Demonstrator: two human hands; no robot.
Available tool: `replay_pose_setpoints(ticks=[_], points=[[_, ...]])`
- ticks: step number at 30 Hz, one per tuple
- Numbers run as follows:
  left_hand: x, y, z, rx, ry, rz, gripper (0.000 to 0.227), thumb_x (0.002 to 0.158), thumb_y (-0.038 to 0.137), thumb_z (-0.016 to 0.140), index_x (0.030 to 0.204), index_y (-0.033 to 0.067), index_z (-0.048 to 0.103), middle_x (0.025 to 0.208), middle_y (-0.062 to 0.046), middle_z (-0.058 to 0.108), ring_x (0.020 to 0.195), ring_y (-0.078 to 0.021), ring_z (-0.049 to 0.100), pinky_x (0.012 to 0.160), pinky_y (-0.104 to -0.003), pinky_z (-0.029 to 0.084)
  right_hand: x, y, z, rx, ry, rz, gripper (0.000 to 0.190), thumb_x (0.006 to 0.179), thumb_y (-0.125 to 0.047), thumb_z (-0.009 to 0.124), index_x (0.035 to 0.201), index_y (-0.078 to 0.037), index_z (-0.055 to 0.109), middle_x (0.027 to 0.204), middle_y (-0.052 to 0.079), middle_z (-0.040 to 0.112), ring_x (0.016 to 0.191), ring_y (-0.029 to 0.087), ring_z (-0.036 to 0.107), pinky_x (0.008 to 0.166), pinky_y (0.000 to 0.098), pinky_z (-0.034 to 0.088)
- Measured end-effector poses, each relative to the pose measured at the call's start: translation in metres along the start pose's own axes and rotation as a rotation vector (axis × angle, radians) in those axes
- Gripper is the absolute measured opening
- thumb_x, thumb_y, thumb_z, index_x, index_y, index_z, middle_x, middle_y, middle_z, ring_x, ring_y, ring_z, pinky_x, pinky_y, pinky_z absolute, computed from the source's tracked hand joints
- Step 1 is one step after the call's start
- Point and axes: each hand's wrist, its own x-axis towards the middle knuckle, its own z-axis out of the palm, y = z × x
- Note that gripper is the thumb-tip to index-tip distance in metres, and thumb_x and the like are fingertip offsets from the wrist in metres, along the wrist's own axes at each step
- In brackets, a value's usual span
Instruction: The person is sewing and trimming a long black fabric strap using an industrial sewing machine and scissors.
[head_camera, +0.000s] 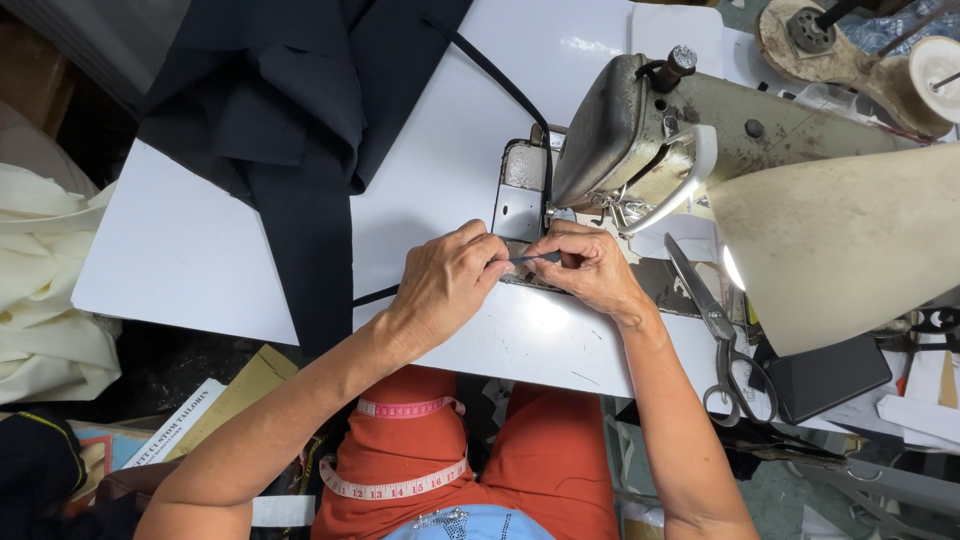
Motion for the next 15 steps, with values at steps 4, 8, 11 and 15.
replay_pose_setpoints(ticks=[4, 8, 11, 15], points=[[0.001, 0.001, -0.004, -0.02, -0.012, -0.006, 0.005, 0.103, 0.013, 0.07, 0.099, 0.0105, 0.072, 0.086, -0.002, 0.061, 0.078, -0.0259, 0.078, 0.067, -0.041, 0.065, 0.0, -0.008, -0.002, 0.041, -0.008, -0.026, 0.011, 0.089, -0.003, 0.082, 0.1, -0.005, 0.086, 0.07, 0.007, 0.063, 0.059, 0.011, 0.051, 0.056, 0.0291, 0.044], [-0.002, -0.002, -0.012, -0.033, -0.01, -0.024, 0.003, 0.102, 0.012, 0.071, 0.099, 0.012, 0.073, 0.086, -0.002, 0.063, 0.08, -0.0268, 0.079, 0.067, -0.041, 0.065, 0.002, -0.023, 0.002, 0.086, -0.009, -0.037, 0.011, 0.091, 0.0, 0.079, 0.1, -0.002, 0.085, 0.07, 0.008, 0.066, 0.061, 0.011, 0.054, 0.057, 0.0292, 0.045], [-0.005, -0.003, -0.012, -0.046, -0.01, -0.033, 0.003, 0.1, 0.013, 0.073, 0.098, 0.0124, 0.073, 0.085, -0.002, 0.063, 0.081, -0.0263, 0.079, 0.067, -0.041, 0.065, 0.0, -0.014, 0.003, 0.081, -0.005, -0.049, 0.012, 0.09, -0.001, 0.08, 0.101, -0.004, 0.086, 0.074, 0.009, 0.074, 0.06, 0.012, 0.058, 0.058, 0.0295, 0.045], [0.002, 0.001, -0.01, -0.037, -0.071, -0.038, 0.003, 0.101, 0.014, 0.072, 0.099, 0.0126, 0.074, 0.083, 0.0, 0.063, 0.081, -0.0254, 0.078, 0.07, -0.042, 0.064, 0.003, -0.021, 0.001, 0.04, -0.02, -0.053, 0.009, 0.089, -0.002, 0.082, 0.098, -0.004, 0.086, 0.063, 0.006, 0.062, 0.058, 0.012, 0.052, 0.056, 0.0287, 0.044]])
